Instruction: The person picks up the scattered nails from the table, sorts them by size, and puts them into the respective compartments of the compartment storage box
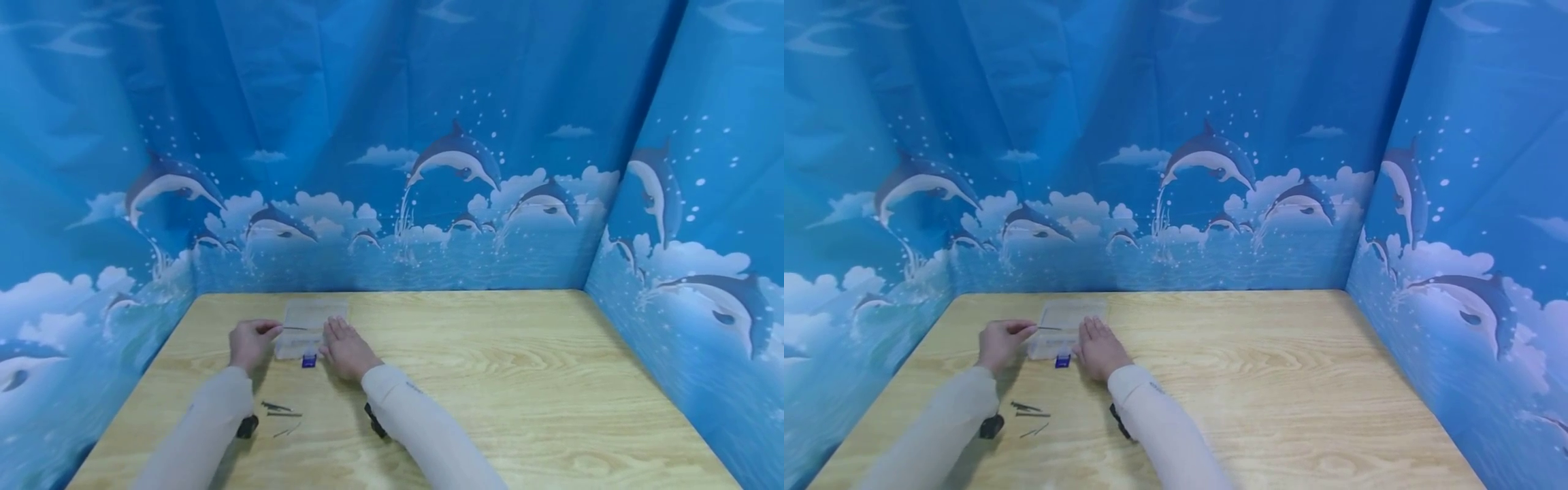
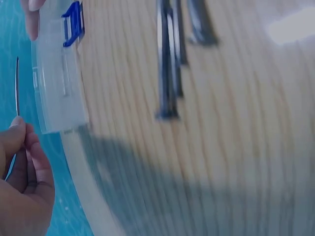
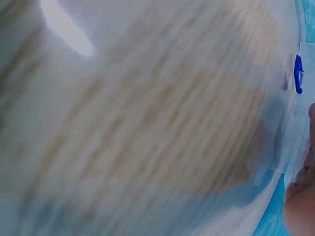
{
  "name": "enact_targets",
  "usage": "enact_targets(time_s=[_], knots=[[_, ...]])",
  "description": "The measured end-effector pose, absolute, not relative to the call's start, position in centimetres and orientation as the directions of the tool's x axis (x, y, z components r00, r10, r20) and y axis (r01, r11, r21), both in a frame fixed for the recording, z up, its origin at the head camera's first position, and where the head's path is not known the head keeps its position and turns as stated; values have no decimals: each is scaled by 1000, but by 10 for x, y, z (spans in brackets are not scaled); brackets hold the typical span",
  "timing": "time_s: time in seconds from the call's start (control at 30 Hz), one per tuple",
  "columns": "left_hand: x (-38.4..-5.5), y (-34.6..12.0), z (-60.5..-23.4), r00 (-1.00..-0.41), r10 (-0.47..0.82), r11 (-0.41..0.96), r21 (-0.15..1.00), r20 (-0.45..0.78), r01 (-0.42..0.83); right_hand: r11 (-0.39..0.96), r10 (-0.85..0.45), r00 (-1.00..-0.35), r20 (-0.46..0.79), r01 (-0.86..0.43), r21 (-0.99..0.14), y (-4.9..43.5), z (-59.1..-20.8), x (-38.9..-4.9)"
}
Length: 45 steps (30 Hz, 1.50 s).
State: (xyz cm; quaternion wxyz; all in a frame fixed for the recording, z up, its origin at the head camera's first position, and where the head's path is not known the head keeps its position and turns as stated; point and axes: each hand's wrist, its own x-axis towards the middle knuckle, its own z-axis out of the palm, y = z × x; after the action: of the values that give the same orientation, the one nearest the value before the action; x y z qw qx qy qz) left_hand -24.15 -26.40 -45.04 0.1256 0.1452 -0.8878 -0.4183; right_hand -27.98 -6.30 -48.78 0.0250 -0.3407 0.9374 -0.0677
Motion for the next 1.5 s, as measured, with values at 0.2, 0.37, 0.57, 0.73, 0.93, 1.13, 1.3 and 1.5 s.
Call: enact_targets(time_s=[0.2, 0.37, 0.57, 0.73, 0.93, 1.13, 1.3, 1.5], knots=[[-248, -256, -458, -919, -384, 588, 791, 90, -169, 759, -643, -766, -3, -637, -134, -65, -488, -278], [-252, -251, -466, -909, -412, 571, 795, 60, -206, 768, -633, -774, -2, -627, -135, -64, -485, -276], [-254, -245, -466, -892, -449, 573, 784, 57, -238, 770, -630, -777, -1, -624, -135, -63, -484, -276], [-253, -240, -462, -894, -445, 595, 764, 55, -249, 767, -633, -774, 3, -627, -140, -63, -486, -278], [-254, -234, -460, -893, -448, 635, 716, 36, -290, 766, -634, -773, -2, -628, -137, -64, -487, -279], [-256, -234, -461, -891, -453, 644, 700, 23, -309, 763, -638, -770, 7, -634, -129, -64, -489, -279], [-255, -234, -460, -896, -442, 653, 698, 36, -294, 761, -639, -769, 20, -636, -126, -64, -489, -279], [-254, -235, -459, -897, -441, 628, 725, 32, -283, 759, -642, -766, 29, -640, -121, -63, -486, -277]])
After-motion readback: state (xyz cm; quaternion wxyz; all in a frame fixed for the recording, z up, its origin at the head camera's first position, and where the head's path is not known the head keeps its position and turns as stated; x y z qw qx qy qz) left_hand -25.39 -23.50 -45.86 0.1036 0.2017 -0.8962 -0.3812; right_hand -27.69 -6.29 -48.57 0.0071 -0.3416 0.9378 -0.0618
